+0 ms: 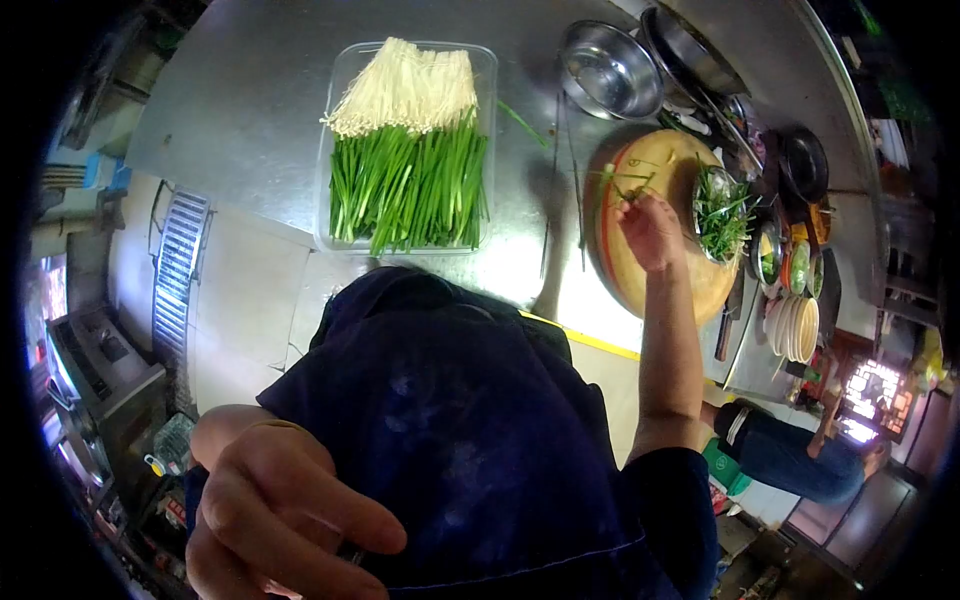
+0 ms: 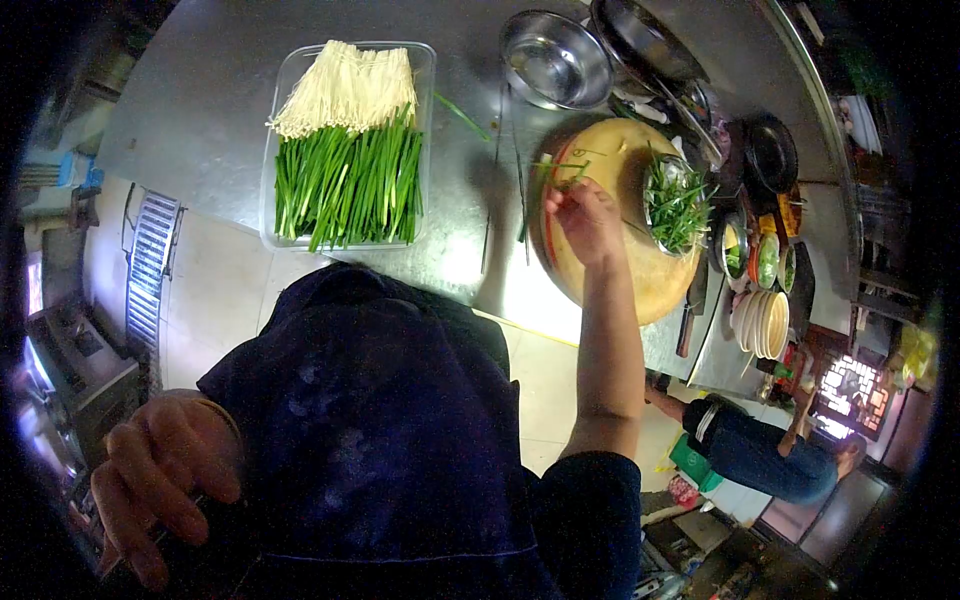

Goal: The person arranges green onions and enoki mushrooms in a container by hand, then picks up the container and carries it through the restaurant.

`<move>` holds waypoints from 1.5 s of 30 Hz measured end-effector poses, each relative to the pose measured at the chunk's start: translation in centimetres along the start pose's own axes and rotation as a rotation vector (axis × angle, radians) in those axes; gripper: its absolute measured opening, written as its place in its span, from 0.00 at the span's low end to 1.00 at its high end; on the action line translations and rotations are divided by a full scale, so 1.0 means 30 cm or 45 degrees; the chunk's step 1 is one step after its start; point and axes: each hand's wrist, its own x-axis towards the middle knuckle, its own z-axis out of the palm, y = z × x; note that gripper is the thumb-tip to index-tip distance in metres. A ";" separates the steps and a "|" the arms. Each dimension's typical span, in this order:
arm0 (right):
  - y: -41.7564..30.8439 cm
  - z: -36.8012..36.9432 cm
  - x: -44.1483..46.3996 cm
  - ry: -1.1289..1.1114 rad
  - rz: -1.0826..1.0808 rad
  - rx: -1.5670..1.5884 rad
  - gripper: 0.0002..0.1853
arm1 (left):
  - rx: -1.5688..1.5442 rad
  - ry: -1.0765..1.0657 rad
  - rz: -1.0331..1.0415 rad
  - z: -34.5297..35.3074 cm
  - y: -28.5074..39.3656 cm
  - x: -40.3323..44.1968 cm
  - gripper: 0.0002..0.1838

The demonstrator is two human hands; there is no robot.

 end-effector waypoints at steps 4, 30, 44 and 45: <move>0.126 0.145 0.071 0.132 0.014 -0.116 0.03 | 0.070 0.000 0.074 -0.002 0.004 -0.019 0.18; 0.478 0.278 0.313 0.262 -0.584 -2.186 0.10 | 0.054 -0.015 0.038 -0.065 0.065 -0.051 0.19; 0.277 0.193 0.227 0.219 0.231 -0.557 0.04 | -0.012 0.024 -0.008 -0.108 0.097 -0.103 0.22; 0.277 0.205 0.226 0.222 0.239 -0.498 0.04 | 0.002 0.138 0.127 -0.095 0.070 -0.103 0.20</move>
